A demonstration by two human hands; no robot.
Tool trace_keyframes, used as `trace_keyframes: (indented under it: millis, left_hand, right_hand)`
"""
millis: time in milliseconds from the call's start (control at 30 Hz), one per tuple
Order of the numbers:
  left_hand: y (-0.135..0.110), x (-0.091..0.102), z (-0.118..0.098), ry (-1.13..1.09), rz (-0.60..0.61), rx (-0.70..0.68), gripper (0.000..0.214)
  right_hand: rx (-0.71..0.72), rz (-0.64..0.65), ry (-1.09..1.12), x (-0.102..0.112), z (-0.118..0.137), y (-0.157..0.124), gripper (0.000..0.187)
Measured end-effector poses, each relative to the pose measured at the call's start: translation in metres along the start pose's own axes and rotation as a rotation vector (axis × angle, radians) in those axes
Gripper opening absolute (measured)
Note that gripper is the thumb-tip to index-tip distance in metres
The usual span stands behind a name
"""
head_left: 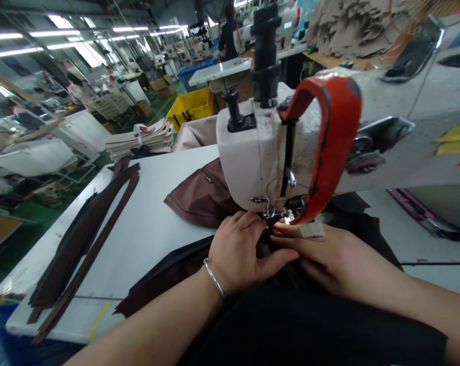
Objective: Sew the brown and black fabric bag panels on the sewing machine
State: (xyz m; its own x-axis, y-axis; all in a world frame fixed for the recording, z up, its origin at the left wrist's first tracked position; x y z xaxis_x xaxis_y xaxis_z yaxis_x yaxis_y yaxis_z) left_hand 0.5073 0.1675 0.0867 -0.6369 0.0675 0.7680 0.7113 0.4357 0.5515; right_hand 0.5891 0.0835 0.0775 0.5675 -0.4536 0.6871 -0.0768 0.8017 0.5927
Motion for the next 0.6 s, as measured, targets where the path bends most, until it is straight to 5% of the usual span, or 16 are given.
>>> trace_keyframes:
  millis: [200, 600]
  left_hand:
    - [0.004, -0.001, 0.009, 0.149, -0.064, 0.017, 0.031]
    - [0.002, 0.004, 0.011, 0.146, -0.002, -0.033, 0.026]
  right_hand:
    - [0.032, 0.015, -0.039, -0.002, 0.001, 0.001, 0.036]
    - [-0.010, 0.079, -0.380, -0.002, -0.017, 0.009, 0.023]
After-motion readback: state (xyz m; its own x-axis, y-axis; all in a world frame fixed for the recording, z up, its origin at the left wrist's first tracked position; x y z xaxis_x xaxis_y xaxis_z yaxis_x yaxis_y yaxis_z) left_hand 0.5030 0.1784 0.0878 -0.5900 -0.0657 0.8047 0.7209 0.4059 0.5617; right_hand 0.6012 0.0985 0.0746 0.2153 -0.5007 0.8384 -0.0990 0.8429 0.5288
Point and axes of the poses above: each hand's wrist, its own y-axis towards the middle knuckle, its own x-axis out of the back of the hand, z = x × y, the point moved 9 cm from there along y, towards the middle knuckle, and after that the axes turned 15 degrees about -z, right-handed, at the moved point
